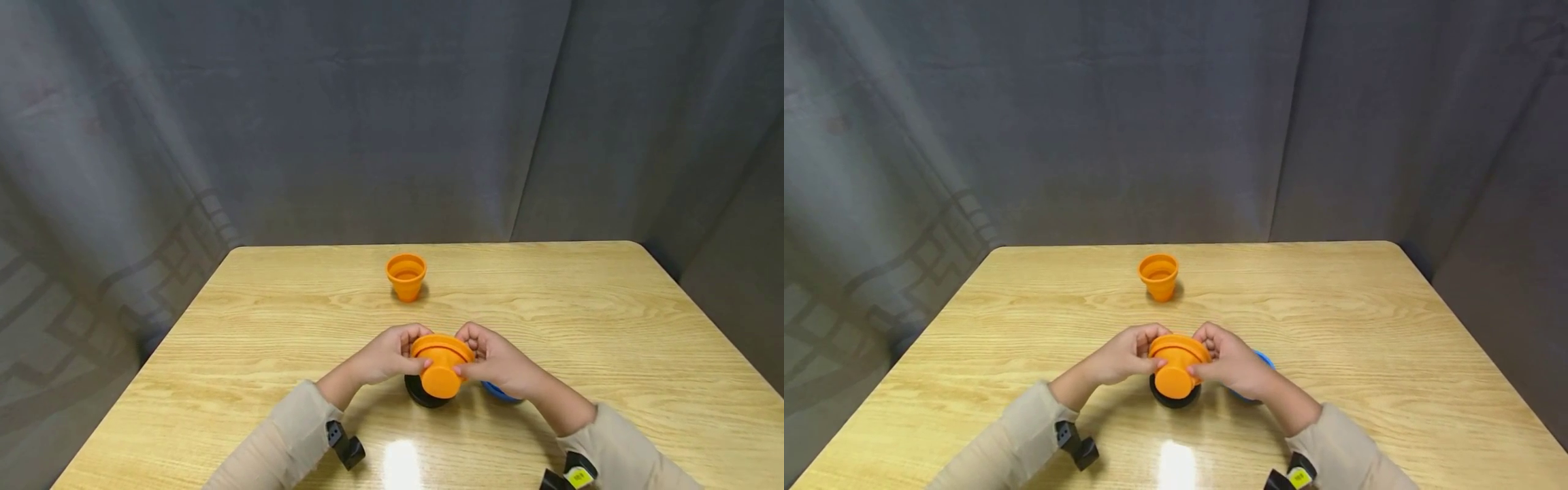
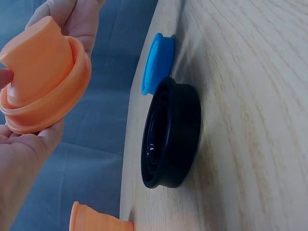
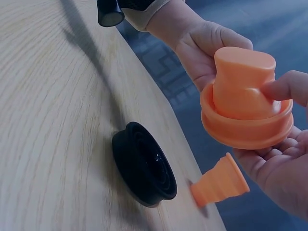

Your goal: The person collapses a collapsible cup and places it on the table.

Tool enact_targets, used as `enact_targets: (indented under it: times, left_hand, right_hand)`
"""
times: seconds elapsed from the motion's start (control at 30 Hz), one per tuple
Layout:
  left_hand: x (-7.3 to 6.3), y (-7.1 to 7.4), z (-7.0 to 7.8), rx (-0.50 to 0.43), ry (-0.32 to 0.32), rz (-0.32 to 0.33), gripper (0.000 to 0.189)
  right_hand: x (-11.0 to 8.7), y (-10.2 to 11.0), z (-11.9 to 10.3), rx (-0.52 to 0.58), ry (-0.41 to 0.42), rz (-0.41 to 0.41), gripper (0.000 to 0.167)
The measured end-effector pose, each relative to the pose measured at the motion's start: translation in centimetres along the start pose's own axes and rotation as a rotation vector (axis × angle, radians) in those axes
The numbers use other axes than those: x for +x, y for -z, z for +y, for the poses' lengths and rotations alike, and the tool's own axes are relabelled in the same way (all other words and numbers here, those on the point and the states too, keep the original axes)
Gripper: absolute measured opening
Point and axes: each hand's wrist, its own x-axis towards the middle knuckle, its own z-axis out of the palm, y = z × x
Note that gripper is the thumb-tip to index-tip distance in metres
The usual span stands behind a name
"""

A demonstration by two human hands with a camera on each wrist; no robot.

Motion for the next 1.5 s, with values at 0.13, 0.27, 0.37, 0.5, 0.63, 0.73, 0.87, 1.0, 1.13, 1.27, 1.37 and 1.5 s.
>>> enact_targets:
  times: [0.13,0.27,0.37,0.5,0.63,0.73,0.87,1.0,1.13,1.27,1.37,1.5]
  left_hand:
    - [0.1,-0.1,-0.1,0.062,0.011,0.016,0.028]
    - [0.4,-0.1,-0.4,0.107,0.012,0.05,0.026]
    - [0.5,-0.1,-0.4,0.159,0.007,0.094,0.023]
    - [0.2,-0.3,0.5,0.261,-0.033,0.133,0.018]
    - [-0.1,-0.8,1.7,0.328,-0.07,0.165,0.017]
    - [-0.2,-0.9,1.9,0.343,-0.075,0.19,0.019]
    - [-0.2,-0.9,1.9,0.37,-0.106,0.214,0.02]
    - [0.1,-0.8,1.3,0.394,-0.139,0.231,0.018]
    - [0.7,-0.4,0.2,0.389,-0.111,0.233,0.019]
    - [0.7,0.1,-0.4,0.234,-0.012,0.176,0.024]
    - [0.6,0.5,-0.5,0.038,0.033,0.108,0.029]
    - [0.5,0.7,-0.8,-0.085,0.021,0.057,0.038]
  right_hand:
    - [0.1,-0.3,0.0,-0.044,0.004,0.025,0.025]
    - [0.2,-0.5,0.1,-0.115,-0.017,0.09,0.021]
    - [0.2,-0.4,0.1,-0.154,-0.034,0.138,0.019]
    - [0.1,0.0,0.2,-0.133,-0.041,0.14,0.019]
    - [-0.1,0.5,0.5,-0.057,0.011,0.074,0.025]
    - [-0.3,0.7,0.8,0.018,0.083,-0.006,0.03]
    - [-0.3,0.6,1.3,0.099,0.127,-0.051,0.035]
    - [-0.2,0.2,1.5,0.075,0.113,0.024,0.036]
    - [-0.1,-0.3,1.4,0.026,0.079,0.117,0.037]
    - [0.0,-0.7,1.0,-0.01,0.035,0.181,0.038]
    - [0.1,-0.9,0.8,-0.044,0.012,0.213,0.038]
    - [0.1,-1.0,0.7,-0.075,0.006,0.241,0.036]
